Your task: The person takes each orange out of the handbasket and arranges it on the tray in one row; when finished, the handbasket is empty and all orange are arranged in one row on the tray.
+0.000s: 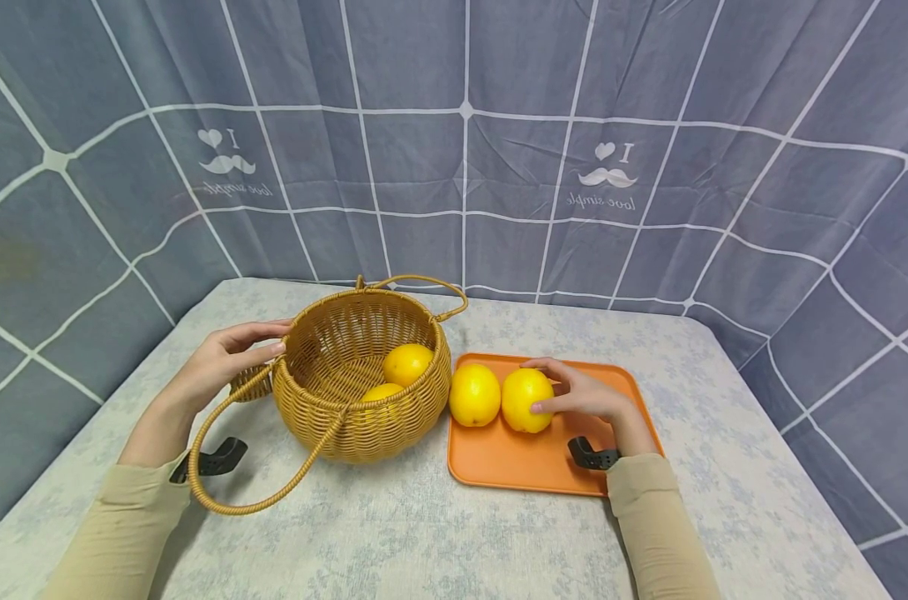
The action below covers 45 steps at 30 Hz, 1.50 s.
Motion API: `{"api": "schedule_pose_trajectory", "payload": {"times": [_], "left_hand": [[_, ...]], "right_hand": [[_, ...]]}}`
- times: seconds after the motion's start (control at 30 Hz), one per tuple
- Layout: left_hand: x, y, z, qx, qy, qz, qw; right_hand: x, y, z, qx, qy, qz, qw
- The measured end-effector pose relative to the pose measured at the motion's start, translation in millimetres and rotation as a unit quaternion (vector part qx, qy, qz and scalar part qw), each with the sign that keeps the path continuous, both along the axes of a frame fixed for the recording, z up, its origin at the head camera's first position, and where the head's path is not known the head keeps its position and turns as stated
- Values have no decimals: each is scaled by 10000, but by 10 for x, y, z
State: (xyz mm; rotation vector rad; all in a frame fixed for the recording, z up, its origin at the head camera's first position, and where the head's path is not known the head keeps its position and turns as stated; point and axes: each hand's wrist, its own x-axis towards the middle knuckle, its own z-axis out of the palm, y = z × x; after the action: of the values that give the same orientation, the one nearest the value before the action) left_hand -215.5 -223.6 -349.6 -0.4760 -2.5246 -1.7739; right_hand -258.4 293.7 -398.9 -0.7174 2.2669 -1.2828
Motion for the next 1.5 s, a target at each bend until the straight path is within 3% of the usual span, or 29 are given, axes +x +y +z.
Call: {"api": "schedule_pose_trajectory", "payload": {"times": [0.97,1.3,1.5], "left_hand": [[-10,-18,-27,-25,0,-8,10000],[20,-30,1,-78,-6,9,10000],[14,-15,-5,-59,-43,0,10000]], "right_hand": [[-10,1,45,99,76,156,9998],[2,7,86,397,230,-366,9983],[37,76,144,-36,136,-404,9991]]}}
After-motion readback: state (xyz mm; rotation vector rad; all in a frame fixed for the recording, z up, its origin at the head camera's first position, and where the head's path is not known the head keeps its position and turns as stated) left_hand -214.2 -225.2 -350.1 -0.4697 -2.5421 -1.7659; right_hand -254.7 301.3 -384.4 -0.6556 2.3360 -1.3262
